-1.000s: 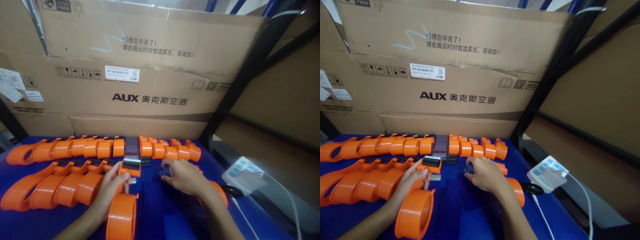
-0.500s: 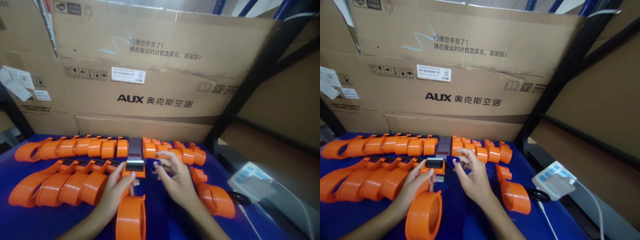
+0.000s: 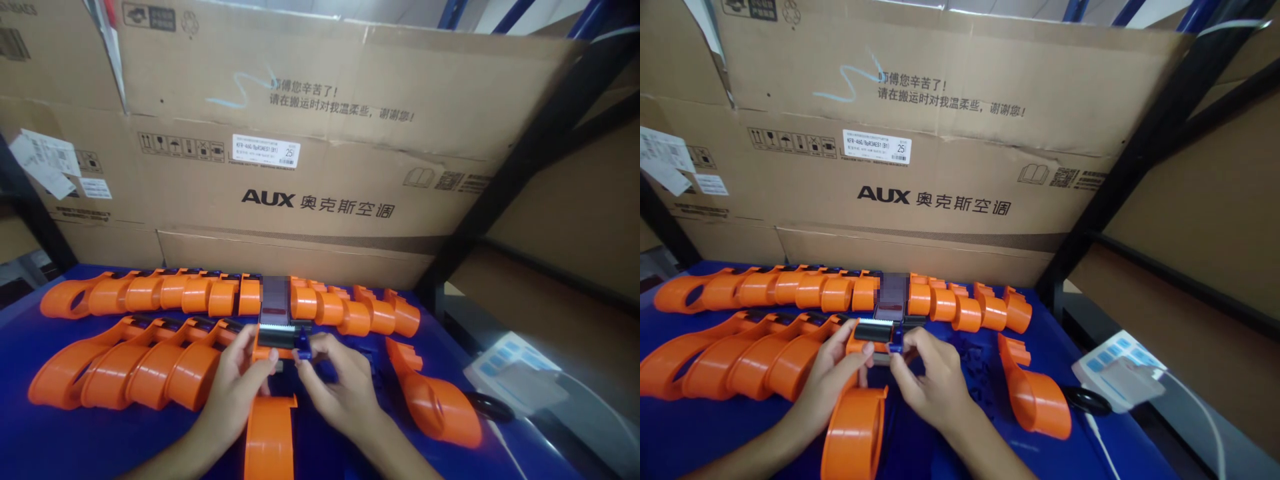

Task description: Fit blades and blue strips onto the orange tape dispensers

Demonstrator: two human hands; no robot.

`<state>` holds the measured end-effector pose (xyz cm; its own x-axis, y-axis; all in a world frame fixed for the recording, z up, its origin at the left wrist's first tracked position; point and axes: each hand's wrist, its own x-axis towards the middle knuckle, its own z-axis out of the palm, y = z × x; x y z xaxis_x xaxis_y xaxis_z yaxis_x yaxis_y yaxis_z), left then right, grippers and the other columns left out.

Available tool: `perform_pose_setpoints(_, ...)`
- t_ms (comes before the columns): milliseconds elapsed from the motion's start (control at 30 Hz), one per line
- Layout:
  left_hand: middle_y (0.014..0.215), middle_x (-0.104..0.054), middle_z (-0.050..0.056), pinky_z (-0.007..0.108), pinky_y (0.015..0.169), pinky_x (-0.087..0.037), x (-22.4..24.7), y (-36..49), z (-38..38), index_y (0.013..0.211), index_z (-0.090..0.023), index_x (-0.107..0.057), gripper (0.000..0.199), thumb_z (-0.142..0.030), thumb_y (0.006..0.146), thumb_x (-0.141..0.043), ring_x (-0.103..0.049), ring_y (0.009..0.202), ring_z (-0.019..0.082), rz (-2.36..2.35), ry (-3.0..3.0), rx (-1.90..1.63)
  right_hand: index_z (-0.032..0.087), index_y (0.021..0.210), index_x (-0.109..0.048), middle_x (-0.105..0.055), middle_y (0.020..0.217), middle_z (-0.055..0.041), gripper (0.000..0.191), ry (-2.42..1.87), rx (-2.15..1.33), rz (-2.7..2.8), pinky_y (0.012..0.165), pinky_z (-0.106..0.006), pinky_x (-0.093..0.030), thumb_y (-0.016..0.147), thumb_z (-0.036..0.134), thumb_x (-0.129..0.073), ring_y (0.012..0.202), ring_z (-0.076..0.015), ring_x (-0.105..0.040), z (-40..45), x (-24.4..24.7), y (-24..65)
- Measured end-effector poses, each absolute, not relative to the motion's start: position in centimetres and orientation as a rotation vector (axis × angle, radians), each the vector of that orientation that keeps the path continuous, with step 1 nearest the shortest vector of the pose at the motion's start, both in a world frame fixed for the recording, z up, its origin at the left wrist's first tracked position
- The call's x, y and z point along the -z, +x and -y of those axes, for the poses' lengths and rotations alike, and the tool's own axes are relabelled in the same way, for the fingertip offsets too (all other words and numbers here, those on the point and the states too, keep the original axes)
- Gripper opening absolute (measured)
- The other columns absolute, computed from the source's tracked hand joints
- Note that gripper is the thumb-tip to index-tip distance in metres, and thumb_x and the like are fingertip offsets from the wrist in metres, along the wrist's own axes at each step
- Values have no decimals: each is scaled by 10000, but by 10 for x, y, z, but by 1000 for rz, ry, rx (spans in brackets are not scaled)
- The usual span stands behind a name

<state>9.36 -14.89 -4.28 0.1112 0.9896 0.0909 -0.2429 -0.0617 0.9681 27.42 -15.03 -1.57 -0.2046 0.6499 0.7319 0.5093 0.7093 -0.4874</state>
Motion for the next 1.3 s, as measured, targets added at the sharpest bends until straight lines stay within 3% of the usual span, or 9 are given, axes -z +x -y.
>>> perform_pose_setpoints(167, 737, -600, -30, 186, 512, -409, 41, 94, 151, 1023, -202, -622, 262, -408, 882, -703, -487, 542, 88, -931, 1152, -1268, 236, 830, -524, -574, 670, 35, 153, -894, -124, 1947, 548, -239, -445, 904, 117, -585, 562, -126, -556, 148, 15, 278)
perform_pose_setpoints(833, 710, -602, -28, 210, 527, -413, 46, 88, 142, 1020, -210, -654, 287, -428, 846, -721, -499, 539, 112, -973, 1153, -1218, 239, 858, -546, -628, 806, -30, 94, -876, -221, 2065, 565, -273, -463, 894, 166, -592, 651, -170, -571, 141, 17, 284)
perform_pose_setpoints(1300, 722, -584, -28, 210, 538, -423, 45, 88, 143, 1027, -213, -643, 297, -451, 862, -710, -494, 547, 110, -988, 1172, -1231, 235, 828, -521, -594, 747, 2, 117, -907, -319, 2150, 535, -244, -395, 925, 188, -566, 601, -142, -515, 137, 17, 289)
